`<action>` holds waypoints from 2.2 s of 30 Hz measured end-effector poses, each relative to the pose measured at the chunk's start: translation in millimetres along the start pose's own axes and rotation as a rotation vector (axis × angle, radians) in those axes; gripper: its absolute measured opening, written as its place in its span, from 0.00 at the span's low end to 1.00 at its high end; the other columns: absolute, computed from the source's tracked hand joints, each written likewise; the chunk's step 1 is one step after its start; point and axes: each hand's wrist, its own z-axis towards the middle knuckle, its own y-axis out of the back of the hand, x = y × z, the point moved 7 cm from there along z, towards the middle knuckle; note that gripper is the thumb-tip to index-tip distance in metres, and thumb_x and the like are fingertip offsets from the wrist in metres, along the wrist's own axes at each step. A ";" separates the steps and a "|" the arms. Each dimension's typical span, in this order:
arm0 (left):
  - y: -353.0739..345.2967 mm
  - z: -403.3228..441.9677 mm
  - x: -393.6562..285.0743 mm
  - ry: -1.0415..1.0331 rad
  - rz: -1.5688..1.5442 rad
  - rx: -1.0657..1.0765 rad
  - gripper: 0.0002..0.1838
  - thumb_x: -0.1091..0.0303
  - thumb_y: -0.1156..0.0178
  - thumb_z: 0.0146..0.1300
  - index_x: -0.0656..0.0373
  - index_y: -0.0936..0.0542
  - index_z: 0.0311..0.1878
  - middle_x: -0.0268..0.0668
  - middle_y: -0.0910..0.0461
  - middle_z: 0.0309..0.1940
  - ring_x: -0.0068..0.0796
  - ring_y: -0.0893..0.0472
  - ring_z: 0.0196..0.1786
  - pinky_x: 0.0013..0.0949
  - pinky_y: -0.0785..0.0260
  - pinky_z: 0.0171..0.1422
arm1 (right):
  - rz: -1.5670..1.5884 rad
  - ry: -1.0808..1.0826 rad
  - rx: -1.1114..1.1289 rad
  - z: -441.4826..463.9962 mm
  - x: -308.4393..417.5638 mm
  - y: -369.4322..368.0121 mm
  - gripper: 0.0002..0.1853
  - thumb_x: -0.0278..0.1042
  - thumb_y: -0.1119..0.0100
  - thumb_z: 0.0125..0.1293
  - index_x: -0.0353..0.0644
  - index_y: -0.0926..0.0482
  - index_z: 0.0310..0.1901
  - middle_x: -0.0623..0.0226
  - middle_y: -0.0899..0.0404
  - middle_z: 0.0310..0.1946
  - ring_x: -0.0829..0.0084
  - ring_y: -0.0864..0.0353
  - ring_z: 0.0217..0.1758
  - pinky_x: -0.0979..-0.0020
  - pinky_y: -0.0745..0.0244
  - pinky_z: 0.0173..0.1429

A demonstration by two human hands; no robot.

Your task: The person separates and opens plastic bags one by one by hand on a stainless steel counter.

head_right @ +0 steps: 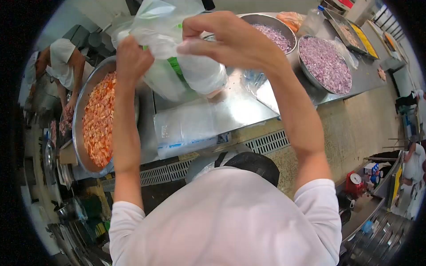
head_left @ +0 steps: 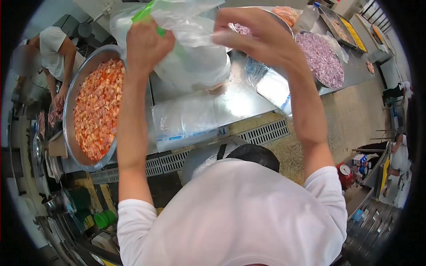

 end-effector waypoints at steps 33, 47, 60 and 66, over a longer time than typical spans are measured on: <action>-115.6 -215.7 -5.8 1.117 -1.093 0.096 0.08 0.75 0.44 0.66 0.61 0.24 0.47 0.32 0.22 0.31 0.11 0.32 0.27 0.19 0.43 0.29 | 0.545 -0.679 0.062 -116.7 -78.7 -229.4 0.27 0.48 0.40 0.69 0.33 0.26 0.60 0.57 0.21 0.54 0.65 0.21 0.55 0.65 0.27 0.59; -157.6 -263.5 30.8 1.661 -1.507 -0.291 0.09 0.75 0.46 0.71 0.62 0.25 0.53 0.34 0.23 0.32 0.21 0.24 0.32 0.24 0.29 0.35 | 0.693 -0.550 0.197 -152.1 -65.6 -235.3 0.43 0.45 0.29 0.60 0.40 0.39 0.72 0.55 0.36 0.70 0.58 0.34 0.72 0.59 0.37 0.73; -89.4 -278.7 -24.0 1.297 -1.132 -0.222 0.12 0.61 0.43 0.71 0.60 0.23 0.48 0.30 0.25 0.30 0.18 0.25 0.32 0.21 0.35 0.33 | 0.558 -0.867 -0.258 -159.6 -97.9 -227.4 0.14 0.33 0.33 0.64 0.33 0.25 0.29 0.70 0.26 0.21 0.81 0.32 0.26 0.72 0.33 0.31; -89.7 -251.5 -106.1 1.269 -1.429 0.407 0.16 0.56 0.40 0.70 0.60 0.21 0.47 0.30 0.22 0.30 0.19 0.23 0.32 0.25 0.32 0.29 | 0.485 -0.783 -0.188 -148.3 -90.6 -226.4 0.17 0.39 0.27 0.59 0.38 0.25 0.26 0.75 0.29 0.20 0.82 0.34 0.26 0.73 0.35 0.29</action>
